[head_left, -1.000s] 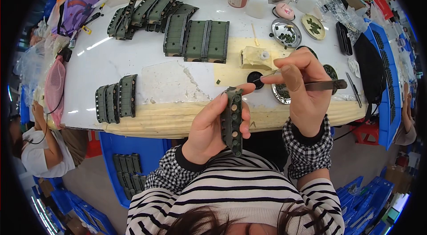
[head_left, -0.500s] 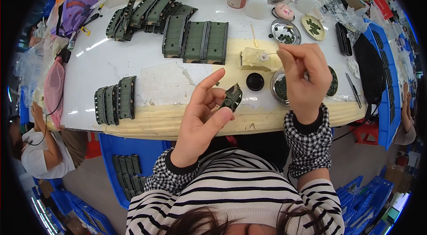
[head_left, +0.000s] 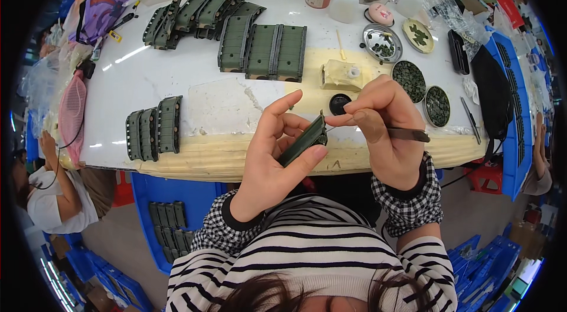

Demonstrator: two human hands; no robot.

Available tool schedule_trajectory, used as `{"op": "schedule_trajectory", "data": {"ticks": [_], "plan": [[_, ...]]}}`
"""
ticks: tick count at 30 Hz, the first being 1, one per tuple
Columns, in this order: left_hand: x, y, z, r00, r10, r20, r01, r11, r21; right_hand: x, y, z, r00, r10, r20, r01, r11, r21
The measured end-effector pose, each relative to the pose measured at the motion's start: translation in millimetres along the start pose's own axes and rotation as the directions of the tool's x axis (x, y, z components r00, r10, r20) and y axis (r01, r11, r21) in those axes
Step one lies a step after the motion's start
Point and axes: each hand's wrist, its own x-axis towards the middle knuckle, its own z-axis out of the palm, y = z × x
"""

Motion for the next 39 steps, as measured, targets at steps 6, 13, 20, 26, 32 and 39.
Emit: {"op": "schedule_trajectory", "data": {"ticks": [6, 13, 20, 26, 32, 39], "plan": [[0.5, -0.2, 0.5, 1.000, 0.008, 0.004, -0.008, 1.000, -0.005, -0.3, 1.4, 2.9, 1.000, 0.015, -0.019, -0.014, 1.000, 0.027], [0.9, -0.6, 0.7, 1.000, 0.012, 0.006, -0.012, 1.000, -0.011, 0.5, 0.4, 0.9, 0.998, 0.058, -0.001, -0.058, 0.996, 0.072], [4.9, -13.4, -9.3, 0.991, 0.010, 0.132, 0.026, 0.963, -0.267, 16.5, 10.2, -10.7, 0.971, 0.004, -0.238, -0.036, 0.991, -0.129], [0.9, -28.6, -19.8, 0.965, 0.003, 0.261, 0.079, 0.950, -0.301, 25.7, 31.1, -22.7, 0.987, -0.145, -0.074, 0.067, 0.777, -0.626], [1.5, -25.4, -20.2, 0.957, 0.056, 0.285, 0.036, 0.951, -0.308, 21.8, 38.2, -23.1, 0.991, -0.128, -0.048, 0.072, 0.784, -0.616], [-0.7, -12.5, -15.6, 0.965, 0.001, 0.260, 0.159, 0.791, -0.591, 14.7, 6.6, -26.3, 0.985, -0.119, -0.125, 0.015, 0.783, -0.622]]}}
